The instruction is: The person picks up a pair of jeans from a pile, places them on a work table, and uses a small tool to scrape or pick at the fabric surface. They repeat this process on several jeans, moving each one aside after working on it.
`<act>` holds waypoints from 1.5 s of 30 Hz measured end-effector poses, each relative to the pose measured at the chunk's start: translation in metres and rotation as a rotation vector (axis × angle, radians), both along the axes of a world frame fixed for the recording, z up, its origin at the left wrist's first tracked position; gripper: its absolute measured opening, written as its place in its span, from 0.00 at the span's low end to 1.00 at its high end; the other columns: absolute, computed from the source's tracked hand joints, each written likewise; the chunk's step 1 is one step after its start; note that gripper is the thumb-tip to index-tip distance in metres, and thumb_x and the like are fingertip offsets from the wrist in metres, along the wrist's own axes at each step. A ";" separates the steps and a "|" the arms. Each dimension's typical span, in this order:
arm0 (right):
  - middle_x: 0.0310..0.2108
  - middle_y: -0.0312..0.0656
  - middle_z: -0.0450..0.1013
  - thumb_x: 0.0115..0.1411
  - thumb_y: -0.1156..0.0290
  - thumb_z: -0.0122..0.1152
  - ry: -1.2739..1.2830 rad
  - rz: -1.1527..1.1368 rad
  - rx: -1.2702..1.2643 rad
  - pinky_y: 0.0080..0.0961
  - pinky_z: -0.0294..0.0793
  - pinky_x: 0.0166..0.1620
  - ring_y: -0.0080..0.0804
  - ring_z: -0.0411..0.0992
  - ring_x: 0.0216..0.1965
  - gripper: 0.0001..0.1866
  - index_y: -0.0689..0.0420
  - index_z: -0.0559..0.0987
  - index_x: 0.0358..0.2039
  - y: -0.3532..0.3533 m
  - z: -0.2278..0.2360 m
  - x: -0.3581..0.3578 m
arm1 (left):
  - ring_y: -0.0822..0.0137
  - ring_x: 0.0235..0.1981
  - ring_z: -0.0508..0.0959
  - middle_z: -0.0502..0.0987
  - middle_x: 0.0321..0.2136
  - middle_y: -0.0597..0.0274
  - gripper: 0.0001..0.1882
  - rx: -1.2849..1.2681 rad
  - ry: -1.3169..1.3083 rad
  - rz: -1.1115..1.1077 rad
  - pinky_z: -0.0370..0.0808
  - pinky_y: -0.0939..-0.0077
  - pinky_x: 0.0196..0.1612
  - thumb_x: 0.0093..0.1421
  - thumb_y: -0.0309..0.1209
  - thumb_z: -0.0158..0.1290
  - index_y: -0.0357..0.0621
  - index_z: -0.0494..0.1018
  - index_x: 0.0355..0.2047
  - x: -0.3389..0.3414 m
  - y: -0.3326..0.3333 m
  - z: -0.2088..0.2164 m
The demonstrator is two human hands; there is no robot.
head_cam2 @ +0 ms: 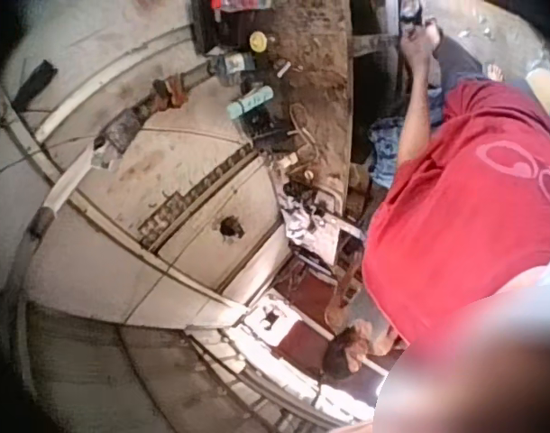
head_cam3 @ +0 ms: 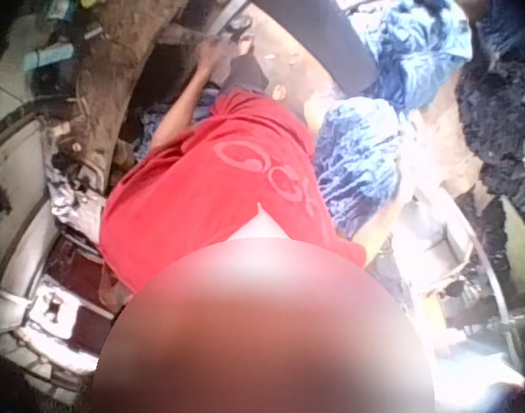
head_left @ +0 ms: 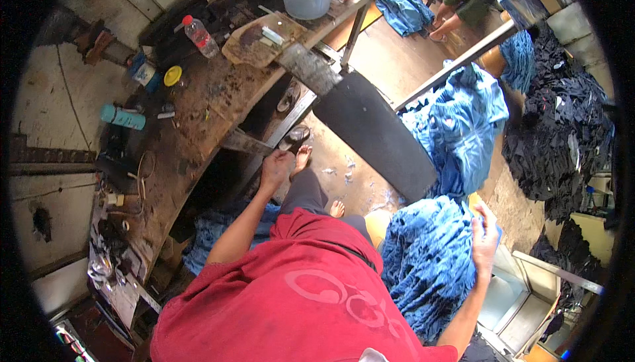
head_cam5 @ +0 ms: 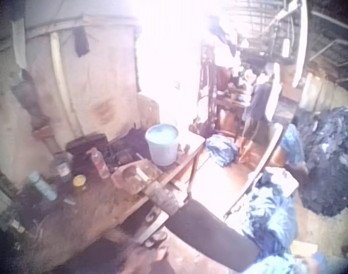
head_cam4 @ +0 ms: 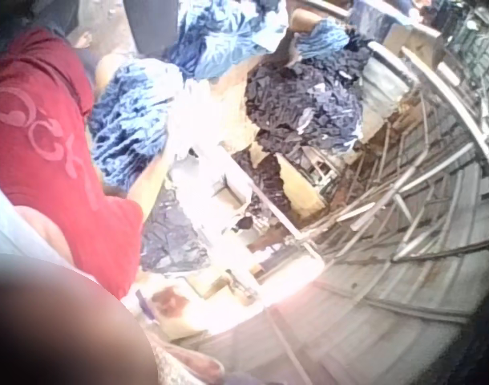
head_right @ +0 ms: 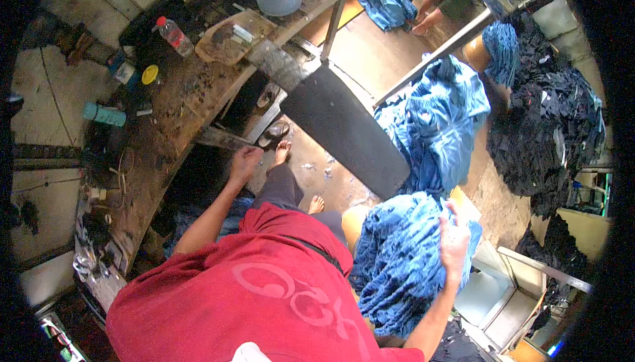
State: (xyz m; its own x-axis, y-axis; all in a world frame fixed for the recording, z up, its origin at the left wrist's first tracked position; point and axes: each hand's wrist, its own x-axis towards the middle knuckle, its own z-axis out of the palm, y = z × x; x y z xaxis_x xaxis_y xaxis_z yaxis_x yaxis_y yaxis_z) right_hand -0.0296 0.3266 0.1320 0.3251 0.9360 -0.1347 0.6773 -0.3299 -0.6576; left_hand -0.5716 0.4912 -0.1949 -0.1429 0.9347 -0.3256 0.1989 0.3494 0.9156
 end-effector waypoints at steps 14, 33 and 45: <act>0.40 0.50 0.84 0.67 0.62 0.68 0.131 0.459 0.211 0.36 0.81 0.41 0.45 0.84 0.37 0.18 0.57 0.82 0.54 0.433 -0.125 -0.402 | 0.57 0.39 0.87 0.87 0.37 0.52 0.11 -0.068 0.202 -0.373 0.81 0.65 0.44 0.64 0.34 0.66 0.40 0.82 0.41 -0.104 0.104 0.067; 0.39 0.45 0.76 0.65 0.71 0.61 -0.373 0.594 0.499 0.40 0.76 0.45 0.44 0.74 0.43 0.08 0.54 0.79 0.44 0.527 -0.174 -0.478 | 0.63 0.36 0.86 0.86 0.35 0.53 0.08 0.123 0.062 -0.225 0.80 0.69 0.43 0.67 0.30 0.62 0.39 0.83 0.42 -0.102 0.180 0.110; 0.32 0.30 0.63 0.75 0.67 0.51 2.048 -0.042 0.102 0.28 0.69 0.42 0.24 0.63 0.35 0.09 0.53 0.73 0.52 0.325 -0.084 -0.310 | 0.69 0.38 0.85 0.86 0.35 0.57 0.08 0.329 0.030 -0.597 0.79 0.75 0.45 0.68 0.29 0.63 0.37 0.81 0.41 0.008 0.242 0.147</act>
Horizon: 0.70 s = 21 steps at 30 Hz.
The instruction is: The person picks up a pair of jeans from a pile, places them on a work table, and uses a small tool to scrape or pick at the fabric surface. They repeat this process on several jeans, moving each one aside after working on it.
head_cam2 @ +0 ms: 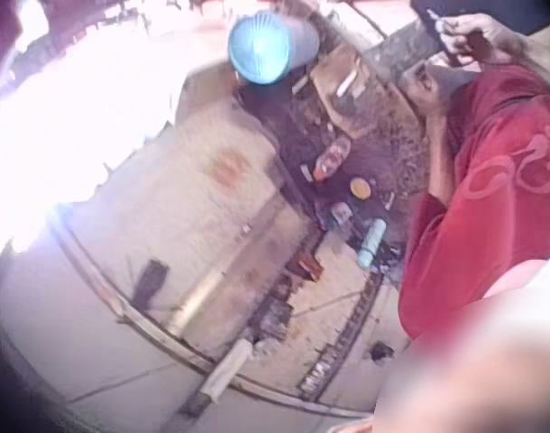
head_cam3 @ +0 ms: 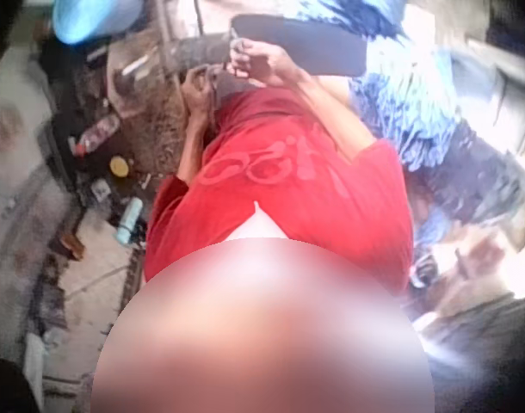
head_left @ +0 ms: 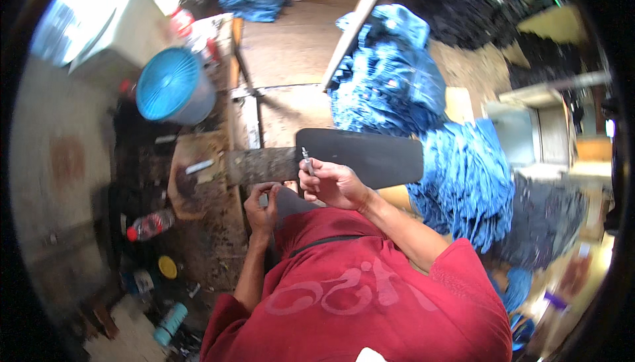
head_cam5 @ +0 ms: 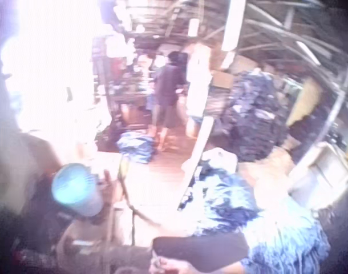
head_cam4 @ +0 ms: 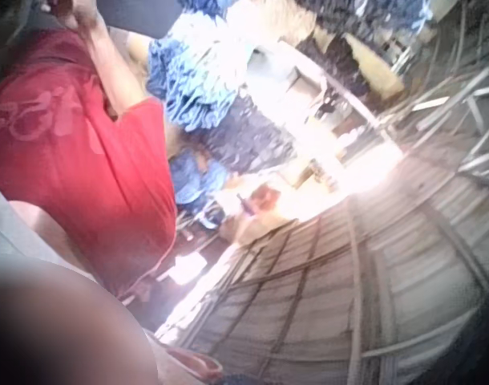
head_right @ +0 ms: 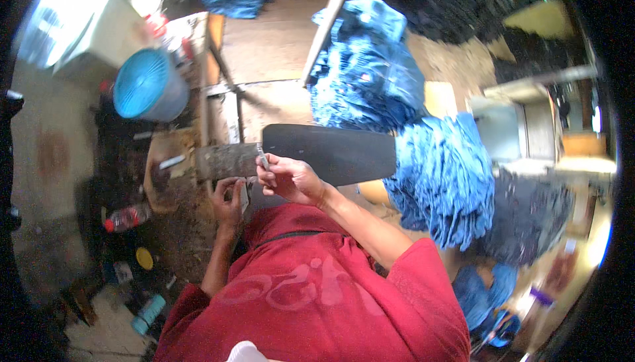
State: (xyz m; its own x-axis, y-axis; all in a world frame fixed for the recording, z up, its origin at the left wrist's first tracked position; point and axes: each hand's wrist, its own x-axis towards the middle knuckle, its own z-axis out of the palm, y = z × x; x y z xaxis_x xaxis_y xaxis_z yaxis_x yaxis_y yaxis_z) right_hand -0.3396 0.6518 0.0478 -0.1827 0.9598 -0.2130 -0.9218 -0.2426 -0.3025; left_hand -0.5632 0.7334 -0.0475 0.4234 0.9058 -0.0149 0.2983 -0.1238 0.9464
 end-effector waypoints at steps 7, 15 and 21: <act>0.32 0.31 0.63 0.73 0.69 0.53 0.208 -0.468 -0.052 0.31 0.72 0.44 0.26 0.66 0.37 0.10 0.52 0.75 0.53 -0.130 -0.009 0.065 | 0.67 0.34 0.85 0.86 0.32 0.55 0.06 0.268 -0.077 -0.341 0.80 0.74 0.42 0.66 0.24 0.64 0.35 0.80 0.40 0.129 0.017 0.029; 0.35 0.30 0.66 0.75 0.68 0.52 0.159 -0.718 -0.160 0.33 0.74 0.48 0.24 0.68 0.40 0.09 0.50 0.75 0.53 -0.233 -0.018 0.101 | 0.67 0.33 0.84 0.86 0.31 0.57 0.06 0.306 -0.012 -0.503 0.78 0.74 0.42 0.67 0.27 0.63 0.37 0.81 0.40 0.238 -0.025 0.036; 0.35 0.29 0.67 0.76 0.58 0.53 -0.065 -0.794 -0.249 0.31 0.73 0.47 0.22 0.68 0.35 0.13 0.52 0.76 0.52 -0.288 0.002 0.125 | 0.67 0.33 0.83 0.84 0.32 0.55 0.04 0.282 0.059 -0.580 0.79 0.72 0.43 0.65 0.23 0.64 0.37 0.80 0.39 0.256 -0.079 0.035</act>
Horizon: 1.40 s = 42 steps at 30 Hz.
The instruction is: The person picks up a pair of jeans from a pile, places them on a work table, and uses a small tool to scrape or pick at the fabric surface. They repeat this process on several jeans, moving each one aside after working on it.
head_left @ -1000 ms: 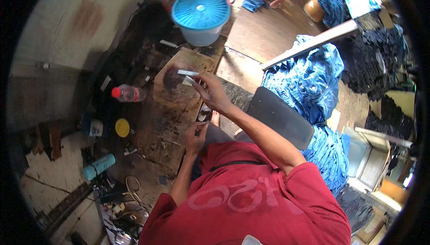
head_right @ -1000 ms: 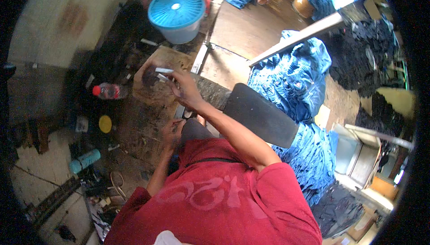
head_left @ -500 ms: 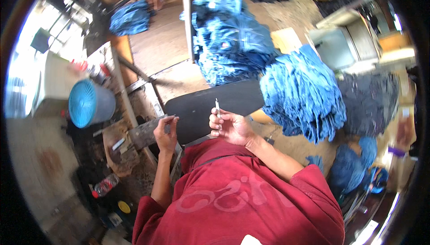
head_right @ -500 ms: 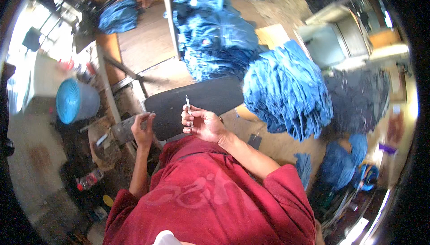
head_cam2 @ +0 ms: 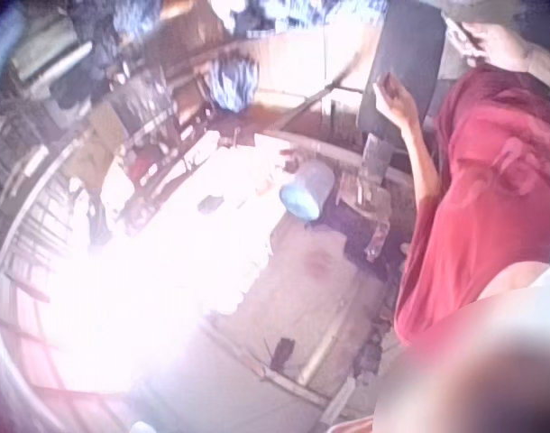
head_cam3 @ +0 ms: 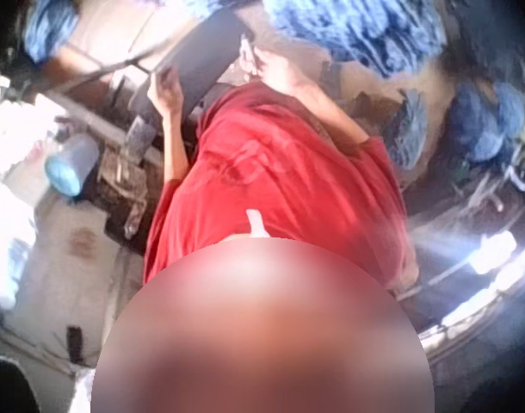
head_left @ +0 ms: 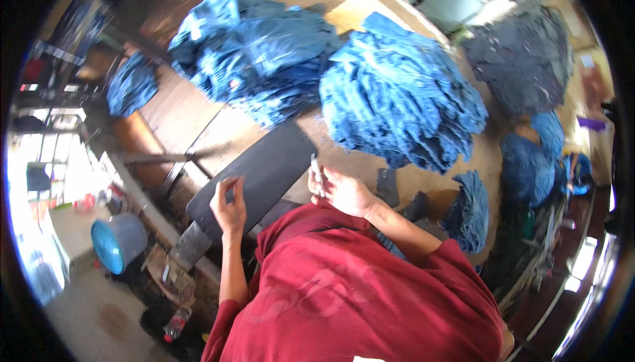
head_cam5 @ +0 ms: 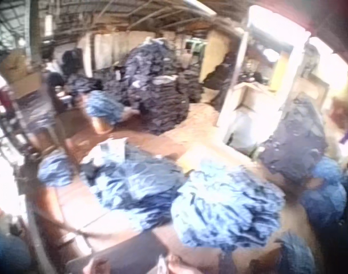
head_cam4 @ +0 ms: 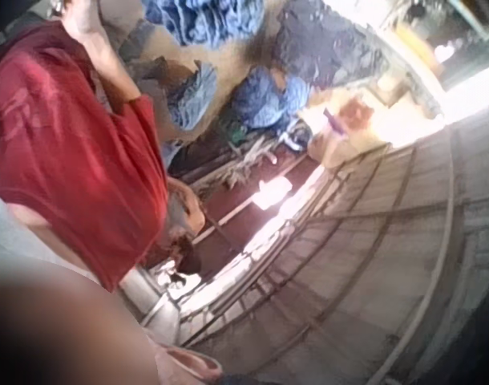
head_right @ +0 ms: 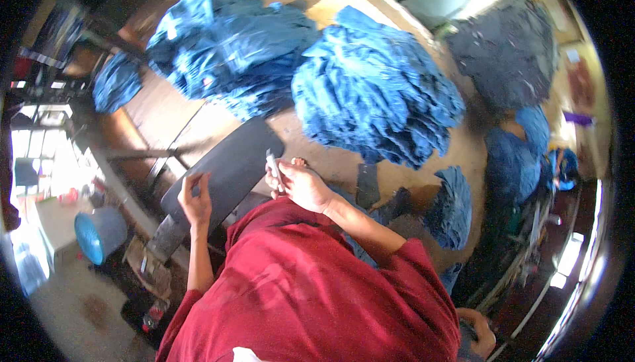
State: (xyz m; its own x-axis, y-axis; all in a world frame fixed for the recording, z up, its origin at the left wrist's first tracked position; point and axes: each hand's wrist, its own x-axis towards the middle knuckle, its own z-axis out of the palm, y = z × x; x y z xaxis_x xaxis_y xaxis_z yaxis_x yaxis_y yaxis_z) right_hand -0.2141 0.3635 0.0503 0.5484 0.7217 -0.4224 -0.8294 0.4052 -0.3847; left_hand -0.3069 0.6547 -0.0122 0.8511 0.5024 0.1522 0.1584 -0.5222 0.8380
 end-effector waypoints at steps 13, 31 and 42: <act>0.56 0.54 0.75 0.58 0.76 0.68 -1.384 0.034 -2.018 0.44 0.74 0.60 0.52 0.74 0.59 0.24 0.58 0.69 0.53 -0.395 0.062 0.220 | 0.65 0.34 0.84 0.85 0.31 0.55 0.07 -0.065 0.078 -0.119 0.79 0.71 0.42 0.67 0.28 0.63 0.36 0.80 0.40 0.030 -0.058 0.002; 0.47 0.54 0.76 0.70 0.58 0.63 -1.424 -0.312 -1.682 0.39 0.72 0.59 0.46 0.75 0.50 0.26 0.64 0.71 0.58 -0.496 0.039 0.431 | 0.64 0.36 0.85 0.86 0.34 0.54 0.10 -0.080 0.083 0.013 0.80 0.71 0.45 0.67 0.31 0.64 0.37 0.80 0.42 0.053 -0.076 0.007; 0.44 0.48 0.80 0.69 0.63 0.60 -1.869 -0.786 -1.513 0.41 0.74 0.51 0.42 0.79 0.47 0.17 0.64 0.78 0.48 -0.237 0.248 0.474 | 0.73 0.37 0.82 0.86 0.37 0.59 0.11 -0.427 -0.014 -0.274 0.78 0.76 0.44 0.72 0.34 0.60 0.37 0.81 0.43 0.161 -0.111 0.075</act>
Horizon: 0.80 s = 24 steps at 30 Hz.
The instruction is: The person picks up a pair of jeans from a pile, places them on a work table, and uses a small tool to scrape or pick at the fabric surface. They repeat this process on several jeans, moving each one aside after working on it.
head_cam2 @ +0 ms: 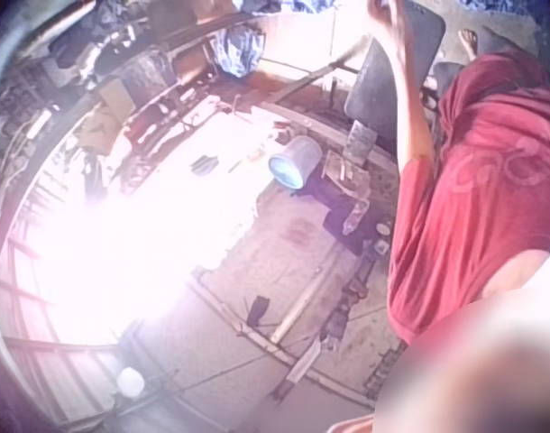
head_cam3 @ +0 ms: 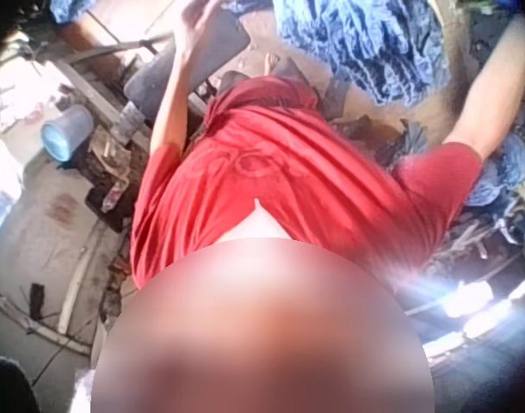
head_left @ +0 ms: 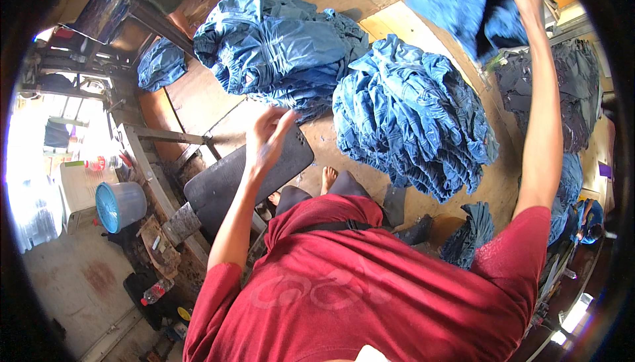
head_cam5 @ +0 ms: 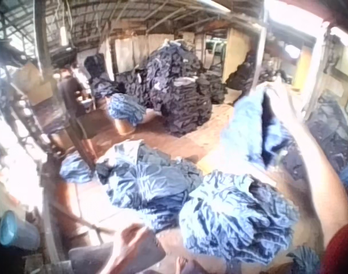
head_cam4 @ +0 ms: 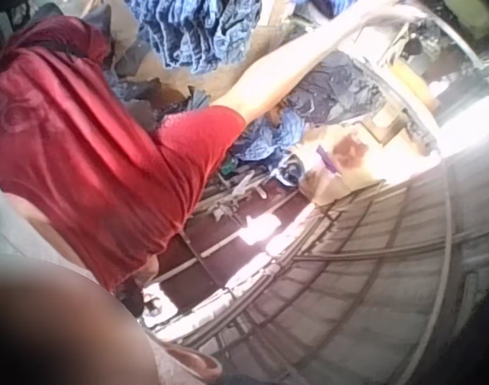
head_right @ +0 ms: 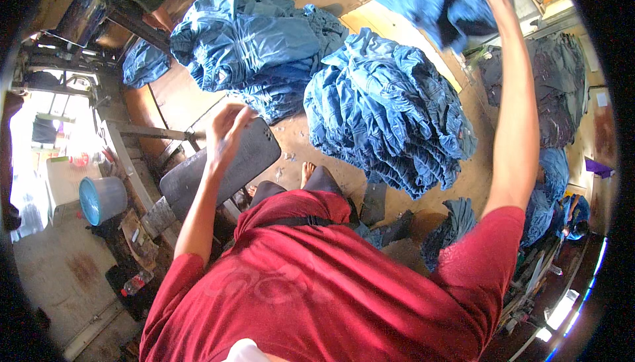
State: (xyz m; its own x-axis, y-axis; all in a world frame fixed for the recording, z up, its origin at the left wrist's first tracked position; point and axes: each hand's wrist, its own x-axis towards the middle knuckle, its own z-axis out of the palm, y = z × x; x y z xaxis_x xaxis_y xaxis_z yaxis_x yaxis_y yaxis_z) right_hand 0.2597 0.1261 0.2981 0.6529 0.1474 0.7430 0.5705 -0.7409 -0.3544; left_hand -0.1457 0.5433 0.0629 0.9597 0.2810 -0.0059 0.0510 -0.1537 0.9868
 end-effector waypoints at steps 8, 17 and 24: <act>0.34 0.49 0.74 0.67 0.58 0.66 -0.187 0.130 0.095 0.50 0.79 0.35 0.53 0.78 0.35 0.17 0.56 0.72 0.41 0.254 -0.115 -0.163 | 0.55 0.58 0.79 0.77 0.60 0.45 0.58 -0.989 -0.013 -0.180 0.69 0.53 0.68 0.64 0.80 0.30 0.40 0.59 0.73 0.155 0.013 0.086; 0.47 0.42 0.74 0.56 0.72 0.68 0.360 0.393 -0.356 0.41 0.65 0.48 0.41 0.75 0.49 0.21 0.56 0.73 0.50 0.271 -0.376 -0.342 | 0.47 0.66 0.74 0.73 0.66 0.51 0.31 -1.347 0.237 0.614 0.66 0.37 0.71 0.68 0.40 0.61 0.42 0.68 0.67 0.060 0.082 -0.150; 0.46 0.39 0.73 0.60 0.74 0.61 0.524 0.258 -0.386 0.40 0.68 0.47 0.40 0.74 0.48 0.10 0.54 0.74 0.42 0.243 -0.393 -0.416 | 0.54 0.59 0.80 0.81 0.58 0.53 0.26 -1.493 0.259 0.457 0.73 0.52 0.67 0.69 0.42 0.61 0.41 0.74 0.61 0.003 0.057 -0.168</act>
State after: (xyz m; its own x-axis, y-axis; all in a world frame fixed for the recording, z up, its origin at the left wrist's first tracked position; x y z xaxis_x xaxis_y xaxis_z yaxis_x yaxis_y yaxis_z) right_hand -0.1568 0.3686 -0.0952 0.8193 0.5362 0.2028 0.5712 -0.7330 -0.3693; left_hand -0.1428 0.5998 -0.1051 0.7283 0.1253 -0.6737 0.0036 0.9824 0.1866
